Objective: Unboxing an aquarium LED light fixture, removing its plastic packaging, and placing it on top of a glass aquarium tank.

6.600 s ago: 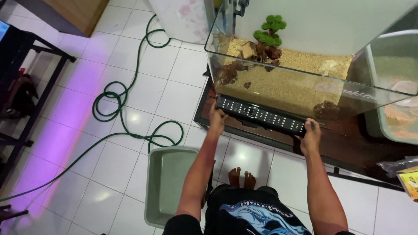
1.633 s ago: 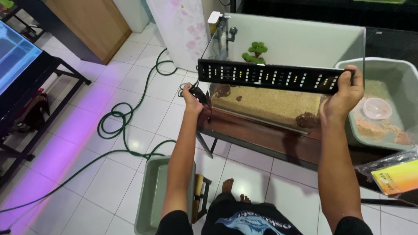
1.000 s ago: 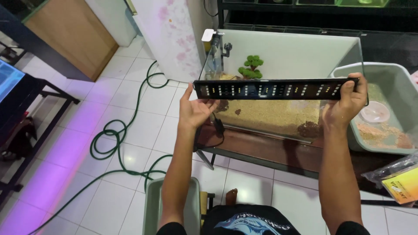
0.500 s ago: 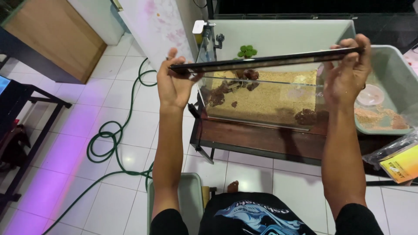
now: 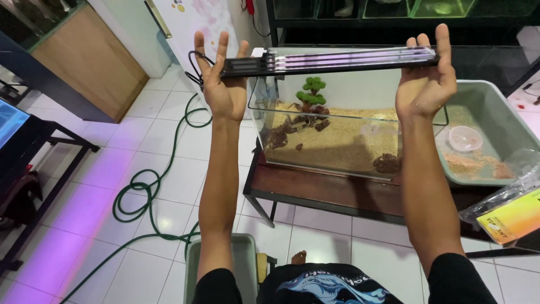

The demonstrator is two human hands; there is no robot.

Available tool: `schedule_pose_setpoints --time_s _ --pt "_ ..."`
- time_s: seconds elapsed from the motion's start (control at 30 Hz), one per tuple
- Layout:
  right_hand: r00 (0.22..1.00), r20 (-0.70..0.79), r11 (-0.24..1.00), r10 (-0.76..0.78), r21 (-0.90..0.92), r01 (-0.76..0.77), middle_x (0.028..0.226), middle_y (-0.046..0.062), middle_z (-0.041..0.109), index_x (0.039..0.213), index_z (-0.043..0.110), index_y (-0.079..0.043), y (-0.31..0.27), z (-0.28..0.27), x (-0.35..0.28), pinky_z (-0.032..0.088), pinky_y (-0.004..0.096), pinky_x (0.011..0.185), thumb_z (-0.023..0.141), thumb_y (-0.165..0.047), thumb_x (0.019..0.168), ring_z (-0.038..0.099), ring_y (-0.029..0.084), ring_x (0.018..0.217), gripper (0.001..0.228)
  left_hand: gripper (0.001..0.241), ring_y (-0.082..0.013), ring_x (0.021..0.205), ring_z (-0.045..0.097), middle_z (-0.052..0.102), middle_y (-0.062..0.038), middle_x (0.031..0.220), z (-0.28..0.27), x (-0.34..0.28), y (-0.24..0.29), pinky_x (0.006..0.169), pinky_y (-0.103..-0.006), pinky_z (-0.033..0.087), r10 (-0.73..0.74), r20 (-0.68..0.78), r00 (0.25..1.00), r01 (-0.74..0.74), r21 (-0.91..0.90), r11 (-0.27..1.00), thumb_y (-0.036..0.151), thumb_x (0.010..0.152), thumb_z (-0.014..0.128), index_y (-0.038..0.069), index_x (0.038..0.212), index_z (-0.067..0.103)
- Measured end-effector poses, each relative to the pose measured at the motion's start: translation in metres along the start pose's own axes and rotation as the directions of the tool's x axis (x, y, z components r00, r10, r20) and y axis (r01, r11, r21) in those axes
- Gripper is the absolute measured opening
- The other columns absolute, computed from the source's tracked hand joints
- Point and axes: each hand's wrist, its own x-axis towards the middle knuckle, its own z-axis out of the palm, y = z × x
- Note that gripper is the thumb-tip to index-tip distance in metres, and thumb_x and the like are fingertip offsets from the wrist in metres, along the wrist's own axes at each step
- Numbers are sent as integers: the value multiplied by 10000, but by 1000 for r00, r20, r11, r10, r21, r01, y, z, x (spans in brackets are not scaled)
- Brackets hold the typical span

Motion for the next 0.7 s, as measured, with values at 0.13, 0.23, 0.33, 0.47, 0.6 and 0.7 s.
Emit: schedule_pose_setpoints --time_s 0.13,0.23,0.33,0.47,0.6,0.7 --pt "993 87 994 -82 78 75 1605 324 679 1748 457 -37 -11 -3 1 534 480 1384 629 -227 897 673 436 1532 889 632 -623 1609 480 321 -245 1855 9 -3 -4 1304 -651 476 -2 5 1000 2 -54 999 -44 1228 492 398 1677 440" --pt "996 -10 911 -89 403 86 1795 489 404 1780 370 89 -32 19 -14 401 623 1379 598 17 845 454 594 1644 965 670 -561 1671 433 178 -226 1917 23 -10 -11 1236 -585 559 6 20 1000 -6 5 1000 -43 1237 465 439 1698 399" --pt "997 39 955 -63 293 49 1803 370 460 1815 329 41 -50 13 -14 454 551 1401 639 -26 835 479 503 1684 1031 711 -536 1644 443 121 -204 1917 33 -14 -20 1272 -633 505 26 -32 999 -27 -25 999 4 1207 570 415 1729 316" --pt "909 378 985 -174 69 160 1812 296 421 1761 389 41 -63 -30 8 334 507 1492 496 -85 983 409 433 1718 796 811 -496 1621 447 350 -275 1811 63 -20 -26 1291 -592 440 -12 -174 985 5 -38 999 35 1130 536 322 1796 174" --pt "799 574 932 -179 -160 324 1802 160 451 1729 426 -62 -77 -56 12 354 437 1509 446 -223 1113 396 330 1753 637 828 -482 1611 447 414 -273 1750 86 -26 -32 1327 -567 403 -36 -245 969 44 30 999 37 1124 474 286 1817 94" --pt "791 598 945 -130 -167 281 1850 120 401 1753 436 -153 -88 -68 10 313 446 1541 388 -200 1156 356 306 1790 601 835 -457 1609 461 410 -256 1759 77 -22 -44 1208 -531 530 -51 -214 975 59 35 998 51 1117 517 278 1805 102"
